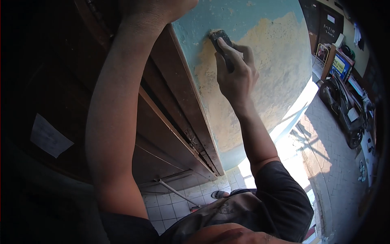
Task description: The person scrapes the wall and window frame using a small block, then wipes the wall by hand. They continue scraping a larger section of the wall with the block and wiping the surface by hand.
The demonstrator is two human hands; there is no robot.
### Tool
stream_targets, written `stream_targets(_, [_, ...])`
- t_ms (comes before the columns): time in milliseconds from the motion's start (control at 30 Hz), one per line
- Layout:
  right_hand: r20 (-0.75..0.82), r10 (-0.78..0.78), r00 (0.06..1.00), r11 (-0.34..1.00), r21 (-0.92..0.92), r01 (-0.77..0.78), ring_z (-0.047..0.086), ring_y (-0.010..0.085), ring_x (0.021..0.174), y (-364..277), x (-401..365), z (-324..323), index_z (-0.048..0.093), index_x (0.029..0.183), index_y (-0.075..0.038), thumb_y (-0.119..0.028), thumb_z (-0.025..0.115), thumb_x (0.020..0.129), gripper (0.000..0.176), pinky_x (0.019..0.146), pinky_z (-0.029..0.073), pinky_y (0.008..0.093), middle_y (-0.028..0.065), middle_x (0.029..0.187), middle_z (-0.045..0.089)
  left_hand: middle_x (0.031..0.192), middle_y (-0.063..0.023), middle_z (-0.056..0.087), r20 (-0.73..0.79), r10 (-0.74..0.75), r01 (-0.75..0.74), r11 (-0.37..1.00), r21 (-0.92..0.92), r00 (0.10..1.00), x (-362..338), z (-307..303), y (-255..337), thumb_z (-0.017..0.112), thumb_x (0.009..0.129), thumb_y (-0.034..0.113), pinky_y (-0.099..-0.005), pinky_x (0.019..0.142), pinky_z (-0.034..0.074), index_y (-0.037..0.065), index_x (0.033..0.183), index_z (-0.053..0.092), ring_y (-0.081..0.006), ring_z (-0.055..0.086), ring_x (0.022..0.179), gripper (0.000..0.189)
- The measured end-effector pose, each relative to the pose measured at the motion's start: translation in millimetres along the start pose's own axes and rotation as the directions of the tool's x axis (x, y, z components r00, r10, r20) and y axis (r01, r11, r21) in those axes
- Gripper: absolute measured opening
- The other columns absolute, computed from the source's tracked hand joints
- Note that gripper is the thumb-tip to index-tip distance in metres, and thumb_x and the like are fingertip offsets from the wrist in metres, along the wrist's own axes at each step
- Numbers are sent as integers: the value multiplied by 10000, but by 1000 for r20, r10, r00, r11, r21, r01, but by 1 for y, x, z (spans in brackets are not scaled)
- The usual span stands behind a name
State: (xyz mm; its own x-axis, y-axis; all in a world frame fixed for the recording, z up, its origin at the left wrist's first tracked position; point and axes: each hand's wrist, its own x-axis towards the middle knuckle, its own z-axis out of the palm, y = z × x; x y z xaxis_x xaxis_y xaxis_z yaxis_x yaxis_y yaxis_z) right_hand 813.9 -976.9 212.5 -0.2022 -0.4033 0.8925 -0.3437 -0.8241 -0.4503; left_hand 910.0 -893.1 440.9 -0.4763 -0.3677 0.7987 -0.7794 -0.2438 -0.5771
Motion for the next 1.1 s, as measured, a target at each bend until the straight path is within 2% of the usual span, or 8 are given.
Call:
stream_targets(200, [69,-41,997,999,-18,42,749,241,814,10,-11,-12,770,1226,-254,-208,793,875,355,654,590,362,61,1090,694,983,-147,779,-18,23,-24,997,-68,1000,0,12,-10,710,904,295,-429,1140,382,63,1090,787,-257,737,950,307])
stream_targets(333, [-85,-39,996,999,7,39,746,234,788,-4,20,12,767,1226,-251,-218,786,878,350,648,587,367,58,1080,692,984,-148,779,-18,19,-20,998,-54,1000,2,14,-8,709,903,292,-427,1148,375,65,1090,787,-258,737,951,305])
stream_targets(433, [-48,-71,996,997,-4,71,742,243,771,-6,39,8,765,1227,-243,-214,780,886,343,642,585,373,60,1077,689,981,-146,779,-13,19,-20,1000,-22,1000,2,10,-9,710,900,287,-424,1148,375,63,1087,787,-258,738,950,302])
stream_targets(600, [24,-34,999,999,-13,35,744,246,765,13,-31,-7,768,1224,-229,-191,780,887,339,632,584,368,68,1097,688,970,-143,779,17,8,-8,999,-51,1000,2,11,-8,711,899,280,-422,1126,392,62,1079,789,-254,740,940,292])
stream_targets(733, [-4,-50,999,999,-12,50,746,244,750,-13,23,1,771,1216,-243,-183,783,886,336,613,576,364,63,1104,689,976,-137,780,66,-14,13,1000,27,998,2,11,-5,712,901,281,-426,1134,389,67,1084,789,-251,741,937,292])
stream_targets(800, [44,-100,994,994,-37,102,744,240,757,-11,33,-9,774,1208,-250,-181,783,885,330,606,572,364,52,1097,691,974,-133,781,-18,32,-33,999,-35,999,3,13,-9,715,903,282,-423,1136,390,72,1088,789,-248,742,932,290])
stream_targets(933, [99,-90,991,996,-3,91,747,240,800,11,-32,-7,767,1230,-270,-147,810,845,406,620,593,362,68,1090,687,961,-134,781,-39,25,-27,999,-36,999,5,13,-10,716,903,282,-417,1127,398,72,1089,788,-251,743,917,289])
stream_targets(1100, [62,-134,989,991,-5,135,759,233,800,-28,44,7,762,1244,-228,-129,808,860,400,640,594,358,82,1109,693,937,-141,778,28,-8,9,1000,-23,1000,6,10,-6,723,896,277,-418,1119,408,66,1073,792,-257,747,905,284])
